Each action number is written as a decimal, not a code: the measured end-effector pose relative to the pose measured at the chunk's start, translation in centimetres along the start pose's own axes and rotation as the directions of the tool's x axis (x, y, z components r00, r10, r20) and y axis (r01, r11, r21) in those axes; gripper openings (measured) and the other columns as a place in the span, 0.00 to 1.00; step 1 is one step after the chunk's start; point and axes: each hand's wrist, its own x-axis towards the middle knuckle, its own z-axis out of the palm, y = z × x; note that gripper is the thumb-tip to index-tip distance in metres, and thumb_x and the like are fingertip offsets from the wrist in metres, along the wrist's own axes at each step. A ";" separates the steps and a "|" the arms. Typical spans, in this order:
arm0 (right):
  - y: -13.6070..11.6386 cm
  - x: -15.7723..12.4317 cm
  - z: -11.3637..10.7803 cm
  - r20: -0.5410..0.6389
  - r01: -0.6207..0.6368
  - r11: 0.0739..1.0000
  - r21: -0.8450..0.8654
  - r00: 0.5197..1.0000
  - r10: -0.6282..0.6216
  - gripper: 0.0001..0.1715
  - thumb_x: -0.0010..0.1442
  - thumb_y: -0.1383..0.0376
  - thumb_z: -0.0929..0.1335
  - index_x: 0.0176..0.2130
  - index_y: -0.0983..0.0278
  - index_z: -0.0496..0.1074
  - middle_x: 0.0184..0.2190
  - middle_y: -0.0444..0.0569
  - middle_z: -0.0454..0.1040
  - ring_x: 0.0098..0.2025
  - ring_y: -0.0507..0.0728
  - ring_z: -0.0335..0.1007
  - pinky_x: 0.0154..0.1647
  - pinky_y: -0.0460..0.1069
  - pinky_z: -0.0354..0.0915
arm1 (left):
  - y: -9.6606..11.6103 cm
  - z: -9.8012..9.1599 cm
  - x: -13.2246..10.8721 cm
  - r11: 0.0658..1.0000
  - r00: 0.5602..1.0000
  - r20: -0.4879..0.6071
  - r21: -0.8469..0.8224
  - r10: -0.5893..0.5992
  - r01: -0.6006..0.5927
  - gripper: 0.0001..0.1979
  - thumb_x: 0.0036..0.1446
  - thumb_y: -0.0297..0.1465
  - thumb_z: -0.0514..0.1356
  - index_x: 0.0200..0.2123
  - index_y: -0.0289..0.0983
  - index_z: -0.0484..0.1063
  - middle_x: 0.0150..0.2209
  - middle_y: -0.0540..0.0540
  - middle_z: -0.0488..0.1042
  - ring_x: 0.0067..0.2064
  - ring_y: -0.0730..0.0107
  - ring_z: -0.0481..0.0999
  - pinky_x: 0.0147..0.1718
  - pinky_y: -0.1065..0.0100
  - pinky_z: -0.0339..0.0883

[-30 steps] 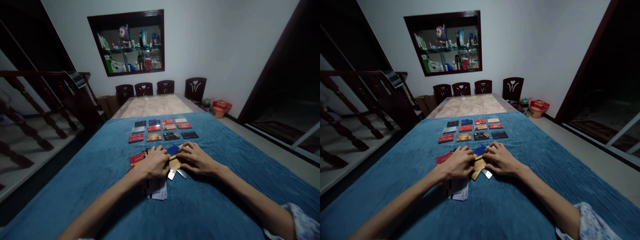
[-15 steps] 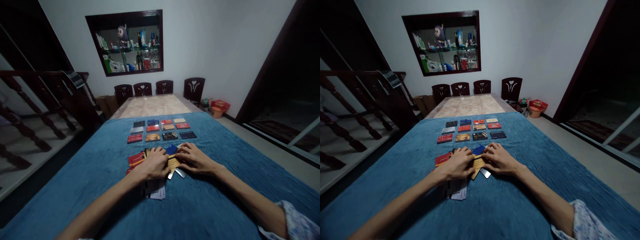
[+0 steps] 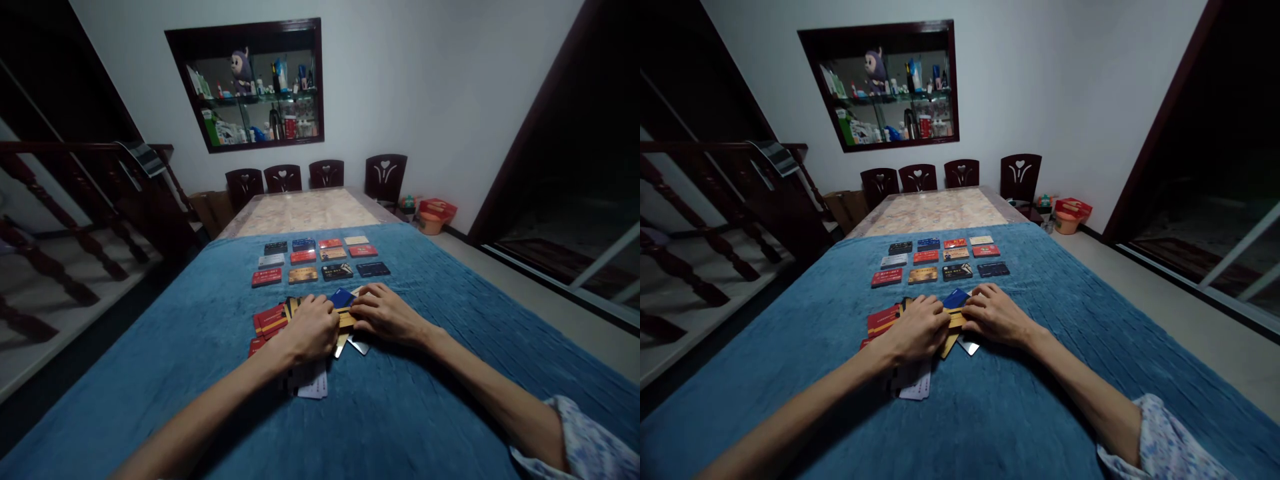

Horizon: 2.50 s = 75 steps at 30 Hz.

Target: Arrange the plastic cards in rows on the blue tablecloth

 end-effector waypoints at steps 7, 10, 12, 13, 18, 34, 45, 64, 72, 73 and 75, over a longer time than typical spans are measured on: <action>0.3 -0.2 -0.1 -0.010 -0.029 0.999 -0.041 1.000 0.029 0.21 0.66 0.51 0.65 0.45 0.62 0.76 0.43 0.54 0.79 0.48 0.62 0.67 0.48 0.58 0.60 | -0.6 1.3 0.2 0.979 0.984 -0.143 0.186 0.110 -0.083 0.07 0.63 0.24 0.55 0.33 0.33 0.72 0.31 0.43 0.72 0.36 0.63 0.70 0.35 0.63 0.59; 0.5 -0.3 -0.1 -0.024 -0.067 0.996 -0.057 0.998 0.066 0.17 0.66 0.54 0.65 0.46 0.62 0.76 0.44 0.53 0.79 0.49 0.62 0.66 0.48 0.58 0.59 | -1.1 1.5 0.1 0.973 0.969 -0.214 0.215 0.127 -0.081 0.08 0.64 0.24 0.54 0.33 0.33 0.71 0.31 0.44 0.71 0.36 0.64 0.69 0.34 0.64 0.59; 0.6 -0.4 0.0 -0.038 -0.092 0.994 -0.055 0.995 0.090 0.15 0.66 0.58 0.65 0.47 0.61 0.76 0.44 0.53 0.79 0.48 0.62 0.66 0.48 0.58 0.59 | -1.5 1.7 0.1 0.977 0.955 -0.269 0.200 0.122 -0.069 0.09 0.65 0.24 0.53 0.33 0.34 0.71 0.31 0.44 0.71 0.35 0.64 0.68 0.34 0.65 0.60; 0.6 -0.4 0.0 -0.046 -0.108 0.993 -0.050 0.993 0.106 0.14 0.66 0.59 0.66 0.47 0.61 0.76 0.44 0.52 0.79 0.48 0.61 0.66 0.48 0.58 0.59 | -1.6 1.9 0.1 0.981 0.947 -0.300 0.186 0.112 -0.057 0.10 0.65 0.25 0.53 0.32 0.34 0.71 0.31 0.44 0.71 0.34 0.65 0.68 0.33 0.65 0.60; 0.7 -0.4 0.2 -0.083 -0.188 0.982 -0.010 0.979 0.186 0.14 0.66 0.59 0.65 0.48 0.59 0.76 0.42 0.52 0.79 0.47 0.61 0.66 0.47 0.57 0.60 | -2.2 2.2 0.2 0.997 0.911 -0.410 0.083 0.034 0.000 0.11 0.65 0.24 0.51 0.33 0.35 0.71 0.30 0.44 0.72 0.34 0.65 0.68 0.34 0.65 0.62; -0.2 0.3 1.1 -0.093 -0.199 0.963 0.184 0.971 0.219 0.11 0.66 0.67 0.64 0.45 0.60 0.74 0.40 0.51 0.79 0.47 0.60 0.67 0.46 0.56 0.62 | -1.1 3.1 0.3 0.830 0.883 -0.367 -0.556 -0.294 0.046 0.10 0.55 0.18 0.55 0.34 0.35 0.74 0.32 0.47 0.76 0.34 0.70 0.75 0.35 0.70 0.67; -0.3 0.5 1.1 -0.187 -0.229 0.962 0.150 0.949 0.255 0.08 0.65 0.67 0.65 0.42 0.61 0.74 0.35 0.50 0.78 0.42 0.59 0.67 0.44 0.55 0.61 | -1.6 2.8 0.5 0.779 0.860 -0.337 -0.618 -0.384 0.105 0.09 0.53 0.21 0.58 0.36 0.35 0.75 0.32 0.49 0.78 0.32 0.71 0.74 0.34 0.70 0.67; -0.1 0.6 0.8 -0.246 -0.232 0.972 -0.034 0.945 0.217 0.12 0.66 0.65 0.63 0.43 0.60 0.76 0.35 0.51 0.77 0.40 0.60 0.62 0.44 0.56 0.58 | -1.7 2.9 -0.2 0.938 0.922 -0.317 -0.330 -0.220 0.111 0.20 0.55 0.20 0.54 0.51 0.36 0.69 0.40 0.43 0.75 0.41 0.63 0.70 0.42 0.64 0.68; -0.3 0.5 1.1 -0.199 -0.279 0.958 -0.065 0.945 0.261 0.13 0.66 0.66 0.63 0.49 0.60 0.72 0.36 0.51 0.77 0.41 0.61 0.64 0.44 0.55 0.59 | -2.0 3.1 -0.1 0.938 0.925 -0.279 -0.304 -0.257 0.169 0.20 0.57 0.20 0.53 0.52 0.37 0.69 0.40 0.43 0.76 0.40 0.62 0.70 0.41 0.64 0.68; -0.4 0.4 1.1 -0.190 -0.281 0.958 -0.066 0.946 0.264 0.13 0.65 0.66 0.64 0.49 0.60 0.71 0.36 0.51 0.77 0.41 0.61 0.64 0.44 0.55 0.59 | -2.0 3.2 -0.1 0.938 0.924 -0.278 -0.299 -0.262 0.176 0.20 0.57 0.20 0.53 0.52 0.36 0.68 0.39 0.43 0.75 0.40 0.62 0.70 0.40 0.64 0.68; -0.4 0.3 1.2 -0.174 -0.282 0.957 -0.074 0.948 0.266 0.15 0.65 0.66 0.64 0.51 0.60 0.69 0.37 0.52 0.77 0.42 0.61 0.64 0.44 0.55 0.58 | -1.9 3.4 0.0 0.940 0.924 -0.274 -0.285 -0.267 0.187 0.20 0.58 0.21 0.52 0.53 0.36 0.67 0.39 0.43 0.75 0.40 0.62 0.70 0.41 0.63 0.68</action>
